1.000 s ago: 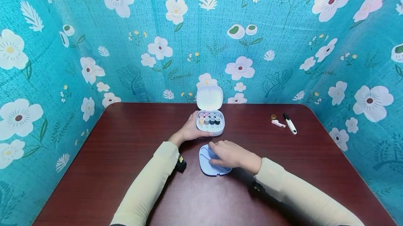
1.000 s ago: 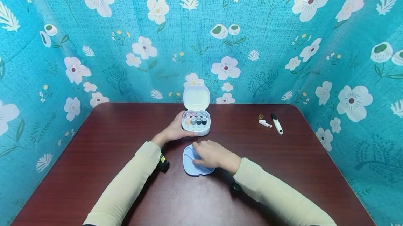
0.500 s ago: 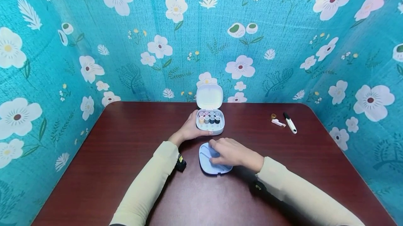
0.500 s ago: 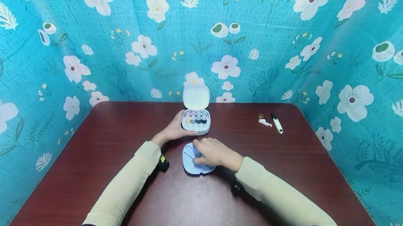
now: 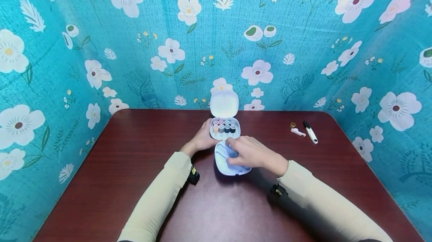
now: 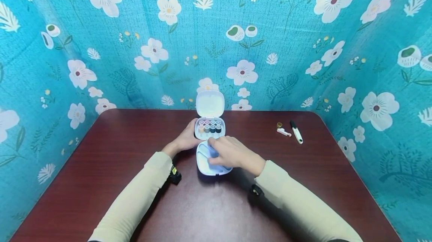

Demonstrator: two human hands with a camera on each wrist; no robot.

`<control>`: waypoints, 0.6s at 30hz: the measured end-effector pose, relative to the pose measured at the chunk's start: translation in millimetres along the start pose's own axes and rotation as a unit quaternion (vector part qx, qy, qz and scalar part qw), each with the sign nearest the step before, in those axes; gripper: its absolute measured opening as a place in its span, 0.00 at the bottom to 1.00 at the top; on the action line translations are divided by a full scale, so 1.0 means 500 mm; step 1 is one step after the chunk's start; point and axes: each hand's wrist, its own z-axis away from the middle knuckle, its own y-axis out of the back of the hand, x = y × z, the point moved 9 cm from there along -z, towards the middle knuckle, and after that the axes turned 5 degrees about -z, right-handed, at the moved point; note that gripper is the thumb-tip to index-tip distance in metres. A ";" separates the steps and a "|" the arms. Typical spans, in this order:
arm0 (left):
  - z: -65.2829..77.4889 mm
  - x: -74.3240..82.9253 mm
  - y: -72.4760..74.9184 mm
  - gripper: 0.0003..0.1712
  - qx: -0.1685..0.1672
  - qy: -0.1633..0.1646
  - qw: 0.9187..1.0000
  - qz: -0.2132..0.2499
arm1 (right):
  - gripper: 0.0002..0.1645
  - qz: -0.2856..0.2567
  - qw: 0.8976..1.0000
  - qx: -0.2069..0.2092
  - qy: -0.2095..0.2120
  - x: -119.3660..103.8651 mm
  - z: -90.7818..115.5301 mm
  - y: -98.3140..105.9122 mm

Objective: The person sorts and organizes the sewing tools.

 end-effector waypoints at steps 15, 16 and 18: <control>0.006 0.004 0.005 0.57 -0.006 -0.012 1.000 -0.002 | 0.25 0.026 0.999 0.041 -0.012 0.016 -0.038 0.062; 0.006 0.005 0.005 0.56 -0.007 -0.011 1.000 -0.005 | 0.25 0.028 0.999 0.042 -0.013 0.017 -0.043 0.065; 0.006 0.006 0.005 0.55 -0.005 -0.013 1.000 -0.006 | 0.26 0.032 0.998 0.045 -0.017 0.023 -0.052 0.070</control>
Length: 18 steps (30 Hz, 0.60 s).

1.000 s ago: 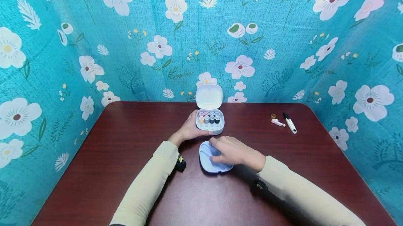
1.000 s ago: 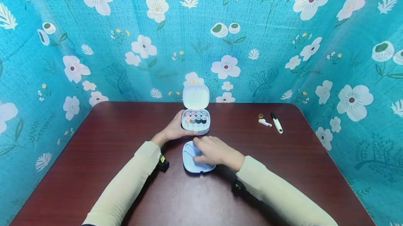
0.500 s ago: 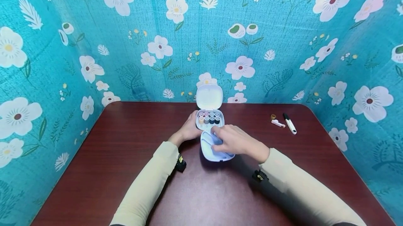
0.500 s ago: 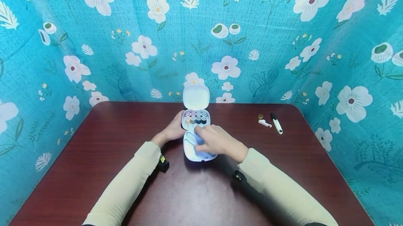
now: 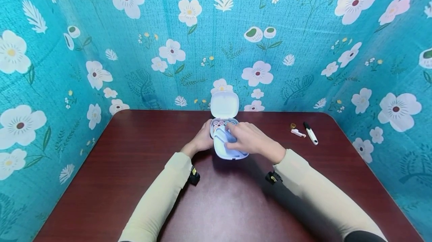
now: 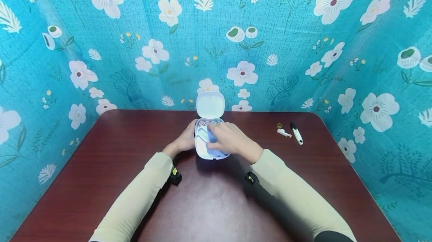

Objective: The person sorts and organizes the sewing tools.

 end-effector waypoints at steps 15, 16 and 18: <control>-0.002 0.009 0.001 0.68 0.001 -0.015 0.999 0.029 | 0.25 -0.004 0.999 0.035 -0.036 0.063 -0.098 0.013; -0.003 0.009 0.000 0.68 0.001 -0.017 0.999 0.033 | 0.25 -0.004 0.999 0.035 -0.038 0.068 -0.103 0.010; -0.005 0.003 -0.004 0.70 -0.002 -0.011 0.999 0.033 | 0.25 -0.005 0.998 0.032 -0.044 0.077 -0.111 0.003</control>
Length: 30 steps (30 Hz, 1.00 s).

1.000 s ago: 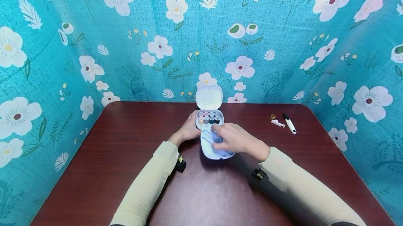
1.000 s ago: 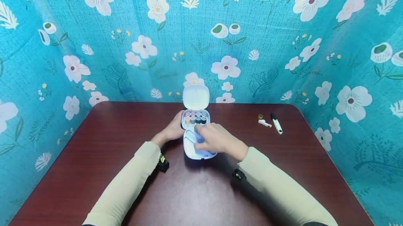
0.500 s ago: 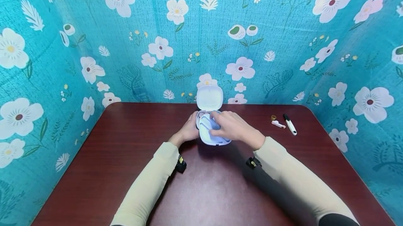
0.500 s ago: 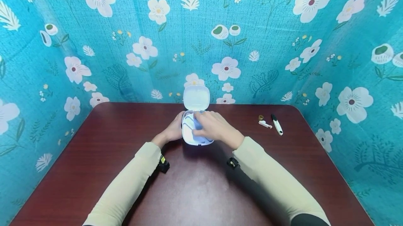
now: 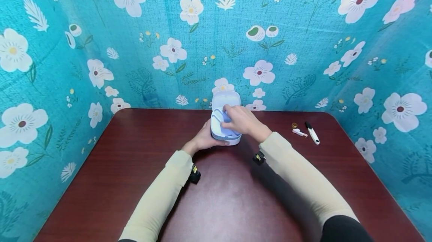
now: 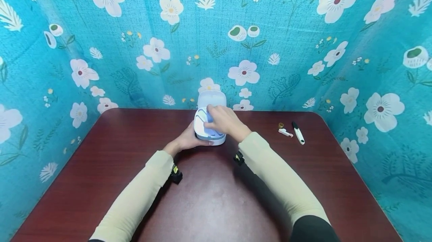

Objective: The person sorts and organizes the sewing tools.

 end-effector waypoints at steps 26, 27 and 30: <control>0.009 -0.014 -0.001 0.73 -0.013 0.055 0.998 -0.013 | 0.22 0.016 0.998 -0.037 -0.040 0.054 -0.015 -0.086; 0.009 -0.013 -0.001 0.73 -0.013 0.054 0.998 -0.013 | 0.21 0.015 0.998 -0.038 -0.039 0.054 -0.016 -0.087; 0.008 -0.012 0.000 0.73 -0.013 0.049 0.999 -0.018 | 0.21 0.012 0.998 -0.043 -0.039 0.054 -0.017 -0.090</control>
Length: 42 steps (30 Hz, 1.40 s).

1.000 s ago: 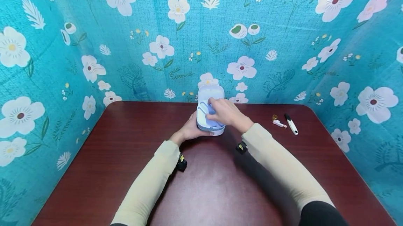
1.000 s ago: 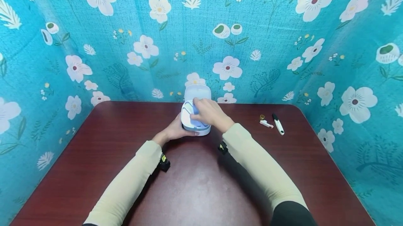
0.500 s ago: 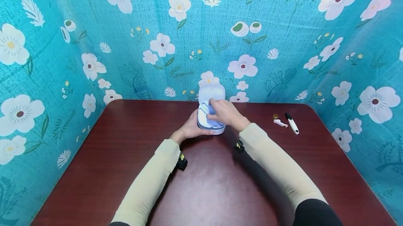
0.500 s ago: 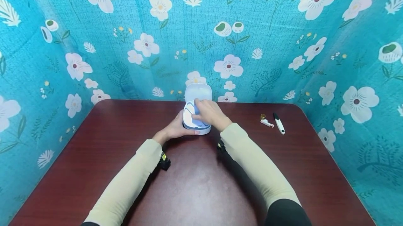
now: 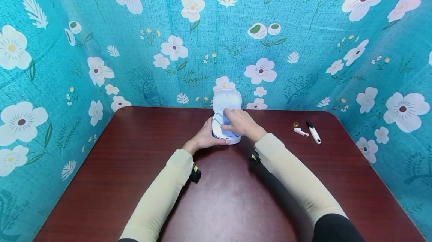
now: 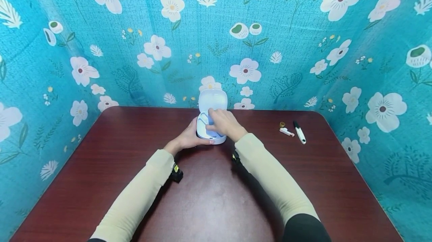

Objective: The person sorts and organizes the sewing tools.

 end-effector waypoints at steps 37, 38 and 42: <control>0.004 0.003 -0.006 0.70 0.005 -0.011 1.000 0.005 | 0.21 -0.024 0.998 -0.048 -0.012 0.010 0.004 -0.031; 0.004 0.003 -0.005 0.70 0.005 -0.011 1.000 0.002 | 0.21 -0.027 0.998 -0.051 -0.011 0.009 0.005 -0.032; 0.003 0.006 -0.004 0.70 0.004 -0.016 1.000 0.002 | 0.20 -0.033 0.997 -0.062 -0.009 0.008 0.007 -0.035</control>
